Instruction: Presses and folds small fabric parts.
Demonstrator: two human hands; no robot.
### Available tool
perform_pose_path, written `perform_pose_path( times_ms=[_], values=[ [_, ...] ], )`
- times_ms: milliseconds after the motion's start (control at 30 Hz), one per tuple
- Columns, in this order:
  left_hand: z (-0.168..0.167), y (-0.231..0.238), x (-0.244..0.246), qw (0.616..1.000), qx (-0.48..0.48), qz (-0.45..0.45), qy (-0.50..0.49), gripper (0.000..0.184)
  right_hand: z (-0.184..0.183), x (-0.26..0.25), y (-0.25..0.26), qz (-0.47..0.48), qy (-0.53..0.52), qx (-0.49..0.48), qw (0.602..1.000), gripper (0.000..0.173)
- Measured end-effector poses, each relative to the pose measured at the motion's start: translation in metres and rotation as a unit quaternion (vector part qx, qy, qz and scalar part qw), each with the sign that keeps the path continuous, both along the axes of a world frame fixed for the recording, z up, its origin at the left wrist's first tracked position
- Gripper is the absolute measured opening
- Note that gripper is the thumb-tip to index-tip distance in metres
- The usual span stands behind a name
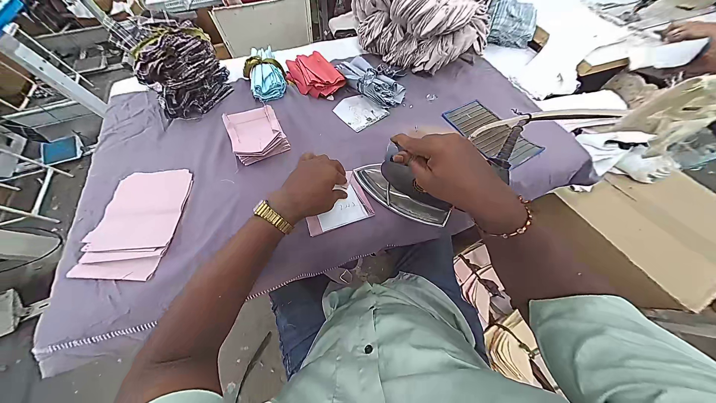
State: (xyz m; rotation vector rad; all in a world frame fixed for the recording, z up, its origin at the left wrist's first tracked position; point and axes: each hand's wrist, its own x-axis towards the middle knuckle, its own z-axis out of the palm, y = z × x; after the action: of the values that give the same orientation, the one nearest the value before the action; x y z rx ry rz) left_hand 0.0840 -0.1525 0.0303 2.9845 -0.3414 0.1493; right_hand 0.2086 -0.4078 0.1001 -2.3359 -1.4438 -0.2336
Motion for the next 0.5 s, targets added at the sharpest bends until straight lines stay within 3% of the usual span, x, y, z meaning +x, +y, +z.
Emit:
perform_pose_path(
  times_ms=[167, 333, 433, 500],
  values=[
    [-0.012, -0.018, -0.023, 0.997, 0.008, 0.041, -0.071, 0.021, -0.005, 0.019, 0.032, 0.054, -0.026, 0.014, 0.998, 0.036],
    [-0.026, -0.004, -0.037, 0.969, -0.110, 0.103, -0.194, 0.019, -0.006, 0.033, 0.065, 0.122, -0.032, -0.025, 0.992, 0.035],
    [-0.019, 0.020, -0.033, 0.974, -0.074, 0.178, -0.121, 0.038, 0.000, 0.037, 0.069, 0.140, 0.001, -0.034, 0.990, 0.033],
    [-0.020, 0.031, -0.027, 0.973, -0.062, 0.204, -0.083, 0.036, 0.001, 0.038, 0.073, 0.141, 0.010, -0.034, 0.989, 0.031]
  ],
)
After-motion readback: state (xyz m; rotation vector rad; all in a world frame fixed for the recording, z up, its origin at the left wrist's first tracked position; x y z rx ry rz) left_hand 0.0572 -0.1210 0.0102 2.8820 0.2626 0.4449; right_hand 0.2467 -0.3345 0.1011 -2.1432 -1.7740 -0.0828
